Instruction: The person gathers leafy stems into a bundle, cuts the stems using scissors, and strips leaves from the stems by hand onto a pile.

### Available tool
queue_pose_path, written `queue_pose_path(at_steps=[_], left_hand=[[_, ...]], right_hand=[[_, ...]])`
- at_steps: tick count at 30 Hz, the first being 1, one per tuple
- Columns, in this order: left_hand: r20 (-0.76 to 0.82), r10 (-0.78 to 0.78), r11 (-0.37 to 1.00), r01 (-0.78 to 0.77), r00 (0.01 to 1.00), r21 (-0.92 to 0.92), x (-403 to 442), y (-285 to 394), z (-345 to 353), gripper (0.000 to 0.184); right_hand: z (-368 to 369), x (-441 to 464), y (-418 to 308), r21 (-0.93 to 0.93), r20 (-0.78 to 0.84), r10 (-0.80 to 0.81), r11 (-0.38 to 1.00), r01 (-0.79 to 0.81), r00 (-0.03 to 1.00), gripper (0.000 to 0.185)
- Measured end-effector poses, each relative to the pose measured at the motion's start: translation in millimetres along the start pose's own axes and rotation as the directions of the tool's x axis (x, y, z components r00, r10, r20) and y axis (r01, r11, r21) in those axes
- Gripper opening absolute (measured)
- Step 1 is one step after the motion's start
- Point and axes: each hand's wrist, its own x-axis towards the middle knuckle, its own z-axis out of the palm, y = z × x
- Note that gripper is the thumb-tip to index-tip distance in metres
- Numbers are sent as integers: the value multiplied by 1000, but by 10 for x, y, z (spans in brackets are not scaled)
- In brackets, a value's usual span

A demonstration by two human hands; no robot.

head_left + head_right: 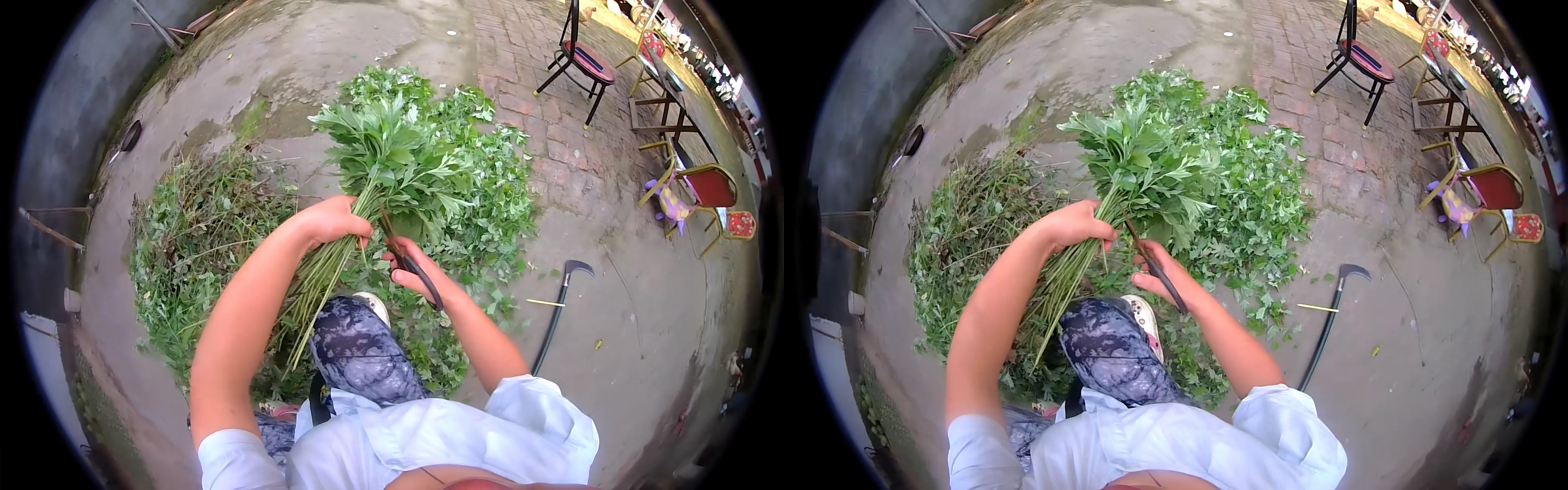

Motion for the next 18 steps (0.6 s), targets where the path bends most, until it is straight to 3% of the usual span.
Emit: queue_pose_path(at_steps=[4, 6, 7, 8, 10, 12, 13, 16, 18], left_hand=[[13, 24, 999, -24, 1000, -26, -1, 1, 49, 31], [33, -68, 997, 69, 997, -20, -52, 60, 66, 37], [8, -62, 998, 62, 998, 31, -55, 69, 84, 34], [3, -54, 998, 54, 999, 26, -64, 62, 77, 34], [119, 33, 999, -33, 992, 4, -56, 32, 65, 35], [139, 107, 994, -107, 985, -7, -43, -22, 59, 34], [159, 54, 998, -47, 986, -45, -80, 7, 59, 32], [187, -5, 994, 26, 982, -109, -77, 12, 85, 28], [192, -8, 989, 36, 981, -141, -52, 34, 64, 26]], right_hand=[[-39, 77, -91, -76, -67, 50, 996, -55, 997, 74], [-62, 56, -130, -52, -63, 32, 998, -36, 998, 68], [-109, 33, -145, 233, 22, 98, 967, -100, 995, 65], [-133, 17, -161, 492, 120, 137, 852, -178, 983, 63], [-95, -15, -260, 480, 110, 91, 867, -133, 990, 61], [-90, -24, -366, 143, 69, 119, 981, -128, 991, 56], [-69, 10, -382, 47, 34, 134, 990, -135, 990, 56], [-39, 51, -421, 21, -35, 195, 981, -195, 980, 57], [10, 75, -383, -19, -98, 121, 992, -124, 988, 51]])
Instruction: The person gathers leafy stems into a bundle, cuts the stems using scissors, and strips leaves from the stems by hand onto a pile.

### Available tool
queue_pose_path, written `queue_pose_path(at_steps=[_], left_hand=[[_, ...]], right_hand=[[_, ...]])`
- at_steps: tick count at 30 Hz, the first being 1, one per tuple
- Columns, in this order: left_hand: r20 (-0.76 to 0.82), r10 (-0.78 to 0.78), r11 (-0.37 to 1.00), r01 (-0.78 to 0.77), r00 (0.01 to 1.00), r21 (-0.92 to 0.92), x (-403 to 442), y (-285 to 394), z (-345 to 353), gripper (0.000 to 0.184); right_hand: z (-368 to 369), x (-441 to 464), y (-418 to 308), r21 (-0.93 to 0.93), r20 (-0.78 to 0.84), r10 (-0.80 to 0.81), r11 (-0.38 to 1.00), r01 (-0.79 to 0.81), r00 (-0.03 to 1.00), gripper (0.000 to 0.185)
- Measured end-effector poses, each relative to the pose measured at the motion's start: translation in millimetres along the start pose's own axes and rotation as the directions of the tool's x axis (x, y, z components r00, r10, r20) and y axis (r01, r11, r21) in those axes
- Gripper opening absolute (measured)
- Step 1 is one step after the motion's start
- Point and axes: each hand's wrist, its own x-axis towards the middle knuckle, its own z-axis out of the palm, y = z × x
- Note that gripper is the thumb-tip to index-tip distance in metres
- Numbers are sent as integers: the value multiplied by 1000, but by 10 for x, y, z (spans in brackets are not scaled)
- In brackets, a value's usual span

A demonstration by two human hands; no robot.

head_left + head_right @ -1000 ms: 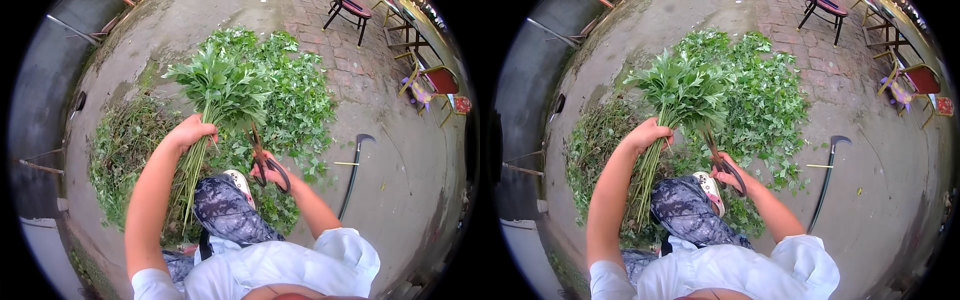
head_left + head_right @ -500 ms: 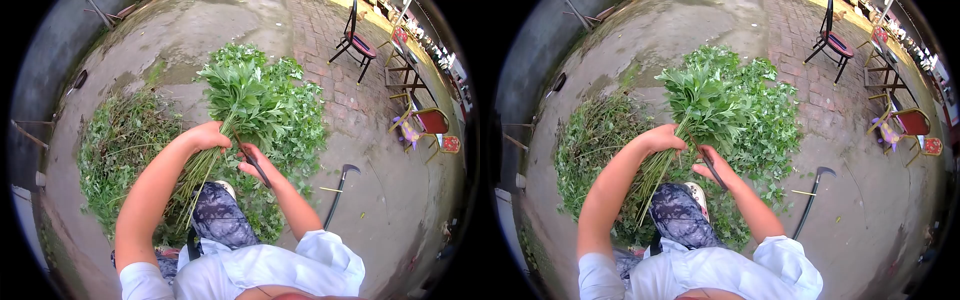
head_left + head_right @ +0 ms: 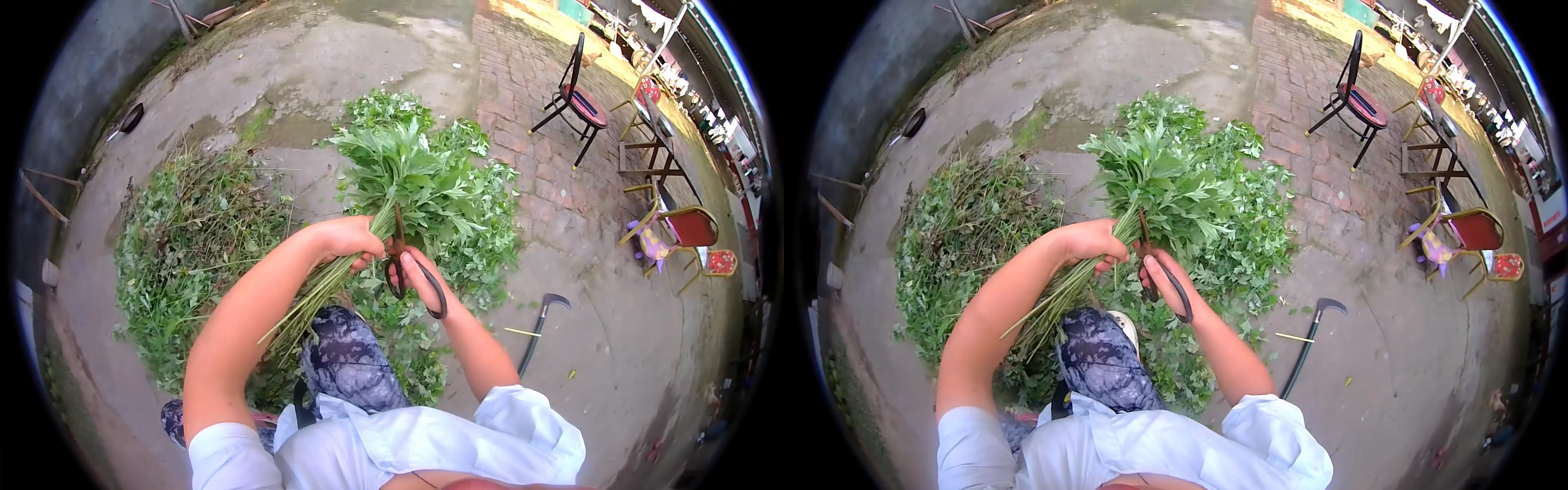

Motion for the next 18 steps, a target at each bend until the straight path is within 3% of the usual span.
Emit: queue_pose_path(at_steps=[2, 3, 8, 10, 12, 14, 15, 18], left_hand=[[139, 35, 993, -19, 990, -115, 15, 39, -11, 25], [114, 53, 985, -33, 992, -170, -33, 110, 33, 21], [176, 45, 979, -8, 983, -205, 58, 158, -128, 15], [254, 35, 984, 11, 967, -178, 84, 174, -159, 19], [259, 1, 982, 48, 966, -182, 112, 162, -166, 21], [365, -41, 981, 108, 930, -164, 213, 122, -182, 20], [367, -48, 984, 107, 929, -142, 206, 157, -113, 8], [395, -64, 981, 131, 916, -145, 249, 238, -133, 9]], right_hand=[[56, 2, 59, -55, -124, -139, 990, 133, 983, 40], [72, 4, 29, -62, -184, -191, 981, 182, 964, 37], [-54, -24, -101, -125, -187, -140, 985, 117, 972, 38], [-165, 3, 59, -117, -185, -29, 993, 8, 982, 40], [-261, 42, 102, -133, -134, -30, 991, 12, 991, 42], [-306, 79, 108, -162, -79, -242, 960, 227, 967, 43], [-341, 95, 61, -141, -29, -167, 977, 161, 986, 48], [-402, 218, 48, -297, -113, -42, 955, 7, 993, 51]])
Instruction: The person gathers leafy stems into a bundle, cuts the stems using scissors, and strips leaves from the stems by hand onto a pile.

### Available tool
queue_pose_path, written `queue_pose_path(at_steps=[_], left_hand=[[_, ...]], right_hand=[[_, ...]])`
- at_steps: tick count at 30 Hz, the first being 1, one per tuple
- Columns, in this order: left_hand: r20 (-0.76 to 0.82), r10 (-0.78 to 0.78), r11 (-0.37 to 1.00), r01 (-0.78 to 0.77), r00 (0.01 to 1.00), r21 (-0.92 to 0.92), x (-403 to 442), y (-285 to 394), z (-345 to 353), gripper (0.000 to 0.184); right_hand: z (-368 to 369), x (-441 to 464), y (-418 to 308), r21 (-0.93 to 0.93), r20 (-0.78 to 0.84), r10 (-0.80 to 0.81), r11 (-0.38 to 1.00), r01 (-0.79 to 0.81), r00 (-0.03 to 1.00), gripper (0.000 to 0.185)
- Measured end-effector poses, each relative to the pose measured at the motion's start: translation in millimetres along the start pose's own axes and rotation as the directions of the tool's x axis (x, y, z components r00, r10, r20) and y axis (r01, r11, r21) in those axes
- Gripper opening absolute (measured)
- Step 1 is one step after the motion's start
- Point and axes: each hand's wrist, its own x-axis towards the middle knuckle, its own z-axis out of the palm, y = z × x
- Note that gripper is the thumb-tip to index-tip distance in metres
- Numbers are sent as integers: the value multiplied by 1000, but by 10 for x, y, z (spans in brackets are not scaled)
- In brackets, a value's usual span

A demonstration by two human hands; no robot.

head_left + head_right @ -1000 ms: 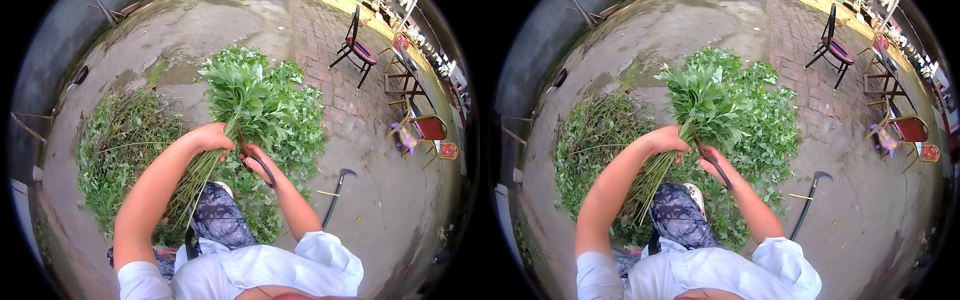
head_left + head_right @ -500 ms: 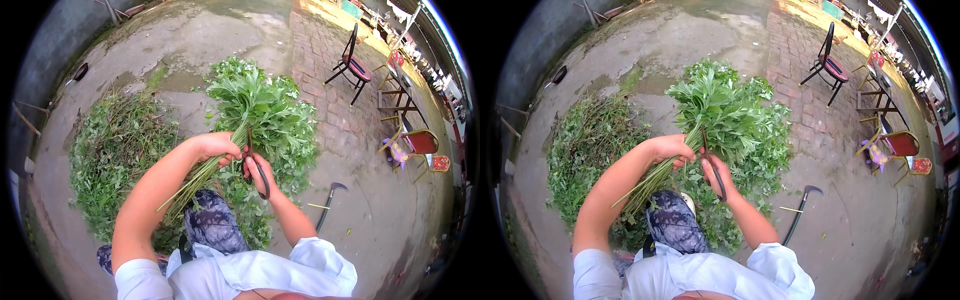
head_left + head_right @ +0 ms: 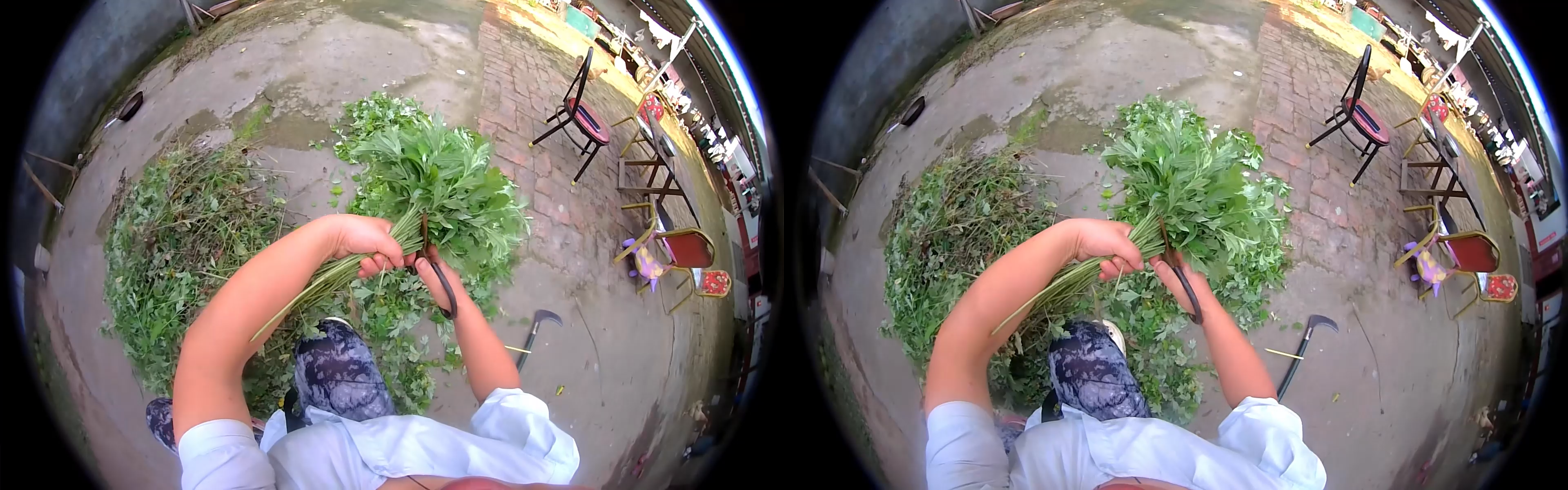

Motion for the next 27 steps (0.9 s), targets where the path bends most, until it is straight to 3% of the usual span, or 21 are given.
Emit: queue_pose_path(at_steps=[2, 5, 7, 9, 12, 13, 14, 17, 19, 22, 24, 26, 27], left_hand=[[-4, -10, 1000, 10, 1000, 25, 45, 15, -60, 17], [-36, 39, 999, -38, 999, 25, 66, 95, -78, 9], [-15, 53, 997, -52, 998, 54, 96, 113, -140, 10], [37, 29, 994, -32, 999, 106, 107, 107, -195, 24], [100, -74, 990, 61, 992, 131, 132, 91, -248, 25], [130, -150, 975, 125, 980, 182, 194, 75, -234, 25], [134, -154, 975, 129, 979, 181, 242, 59, -206, 25], [159, -145, 977, 116, 976, 181, 267, 140, -143, 19], [138, -141, 972, 110, 980, 208, 193, 240, -252, 16], [83, -190, 943, 158, 978, 293, 155, 342, -388, 11], [29, -288, 883, 254, 957, 394, 172, 392, -398, 9], [26, -282, 874, 245, 959, 418, 231, 427, -363, 7], [9, -307, 837, 265, 952, 479, 291, 421, -315, 8]], right_hand=[[40, 18, -38, -77, -52, 33, 996, -37, 998, 49], [50, 8, -58, 118, -111, 44, 993, -31, 993, 44], [40, -25, -26, 132, -121, 45, 991, -29, 992, 37], [13, -83, -1, 141, -140, 47, 990, -27, 989, 31], [-94, -130, -10, 48, -7, -29, 998, 29, 1000, 56], [-169, -94, -59, -23, 66, 38, 999, -36, 997, 69], [-187, -135, -104, -98, -38, 157, 982, -160, 987, 75], [-286, 73, 124, -148, -95, 35, 988, -49, 995, 71], [-247, 27, -404, -354, -213, 123, 915, -194, 969, 63], [-353, 67, -370, -332, -133, 159, 923, -195, 978, 54], [-400, 80, -353, -288, -99, 68, 953, -94, 993, 57], [-452, 137, -209, -113, 17, -238, 965, 238, 971, 64], [-426, 189, -254, -113, 1, -279, 954, 278, 960, 70]])
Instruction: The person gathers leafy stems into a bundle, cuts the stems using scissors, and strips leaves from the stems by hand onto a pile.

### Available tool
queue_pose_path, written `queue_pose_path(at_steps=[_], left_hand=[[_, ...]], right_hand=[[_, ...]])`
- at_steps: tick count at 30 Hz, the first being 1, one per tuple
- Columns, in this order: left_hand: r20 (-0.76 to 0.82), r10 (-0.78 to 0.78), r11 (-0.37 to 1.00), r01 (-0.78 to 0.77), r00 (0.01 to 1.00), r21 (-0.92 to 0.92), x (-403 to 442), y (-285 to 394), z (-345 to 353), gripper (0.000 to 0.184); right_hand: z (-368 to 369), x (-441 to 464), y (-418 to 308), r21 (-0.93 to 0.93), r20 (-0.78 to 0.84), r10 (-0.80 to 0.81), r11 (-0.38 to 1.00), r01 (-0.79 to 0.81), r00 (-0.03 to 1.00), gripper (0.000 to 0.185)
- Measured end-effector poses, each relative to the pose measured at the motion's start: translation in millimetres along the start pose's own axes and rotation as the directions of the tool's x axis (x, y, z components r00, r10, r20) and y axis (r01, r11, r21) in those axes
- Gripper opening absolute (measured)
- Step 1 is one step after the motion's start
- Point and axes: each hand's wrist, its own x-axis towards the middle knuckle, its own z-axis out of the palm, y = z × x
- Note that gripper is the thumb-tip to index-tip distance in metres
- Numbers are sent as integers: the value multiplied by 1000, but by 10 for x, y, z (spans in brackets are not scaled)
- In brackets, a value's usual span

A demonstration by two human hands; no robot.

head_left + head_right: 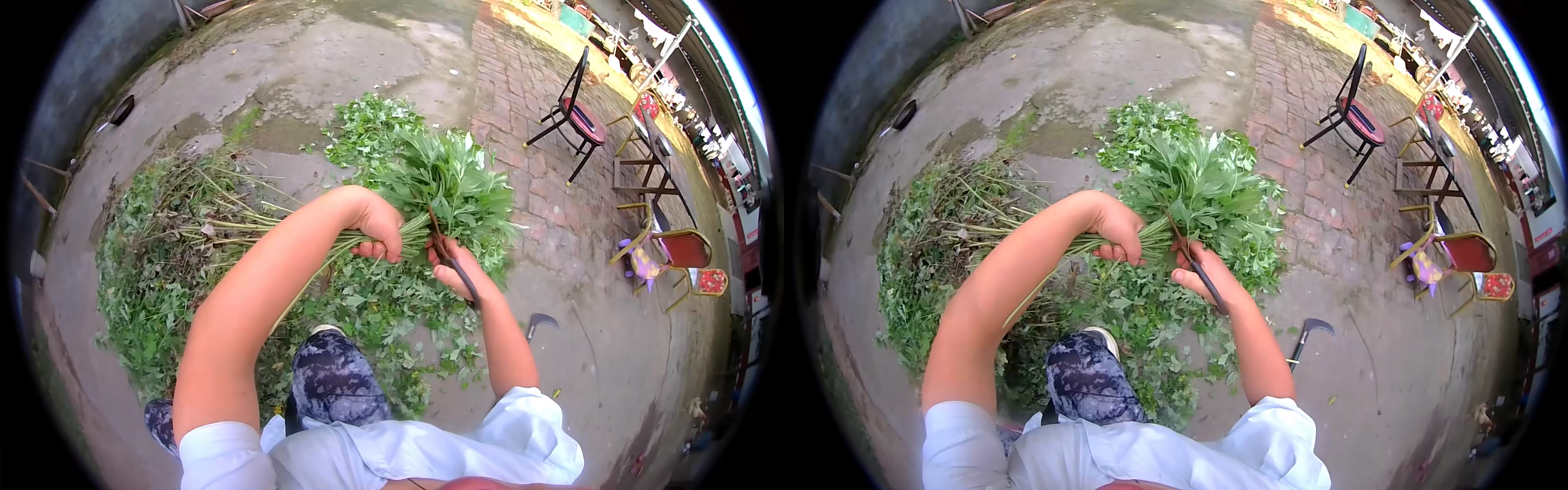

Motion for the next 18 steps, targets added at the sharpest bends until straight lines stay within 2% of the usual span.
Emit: queue_pose_path(at_steps=[1, 3, 4, 5, 6, 7, 9, 10, 11, 12, 13, 14, 15, 16, 17, 18], left_hand=[[-3, -31, 997, 31, 1000, 66, 56, 38, 20, 8], [-47, -62, 993, 66, 997, 94, 82, 110, 8, 9], [-147, -53, 980, 80, 988, 181, 41, 151, -29, 10], [-245, -34, 959, 100, 969, 264, -2, 189, -63, 12], [-358, 5, 880, 166, 934, 446, -13, 209, -99, 13], [-357, 6, 878, 166, 934, 449, -11, 235, -115, 13], [-552, 60, 638, 393, 831, 662, -33, 292, -121, 16], [-662, 148, 683, 407, 735, 606, -61, 304, -101, 21], [-658, 147, 682, 406, 738, 608, -94, 285, -76, 21], [-722, 290, 650, 424, 628, 630, -127, 230, -73, 23], [-749, 428, 615, 445, 505, 651, -178, 197, -56, 26], [-755, 427, 570, 501, 497, 652, -236, 172, -68, 26], [-759, 422, 525, 549, 496, 651, -313, 140, -37, 27], [-759, 465, 478, 592, 455, 648, -379, 59, -14, 22], [-755, 507, 431, 637, 415, 639, -456, -23, 9, 18], [-775, 503, 408, 686, 382, 603, -536, -81, 39, 16]], right_hand=[[-42, 32, -62, -2, -1, 4, 1000, -4, 1000, 70], [-123, 75, -224, -140, -2, 171, 976, -169, 985, 62], [-121, 98, -187, -147, -57, 219, 963, -225, 974, 59], [-128, 115, -95, -147, -57, 219, 963, -225, 974, 59], [-138, 139, -31, -197, -116, 205, 954, -224, 972, 57], [-168, 144, 5, -246, -175, 188, 942, -227, 967, 54], [-291, 162, -44, -311, -114, 226, 917, -251, 967, 58], [-319, 161, -85, -345, -123, 228, 903, -257, 966, 60], [-361, 162, -95, -379, -135, 229, 887, -263, 964, 62], [-433, 181, -43, -512, -134, 298, 795, -324, 945, 71], [-458, 206, 4, -505, -145, 307, 795, -337, 941, 71], [-469, 200, 62, -700, -258, 363, 568, -433, 895, 73], [-453, 145, 159, -822, -372, 394, 281, -496, 840, 75], [-506, 88, 358, -868, -336, 423, 209, -451, 842, 77], [-599, 61, 530, -873, -198, 594, 254, -416, 779, 70], [-658, 44, 708, -782, -57, 773, 359, -509, 632, 68]])
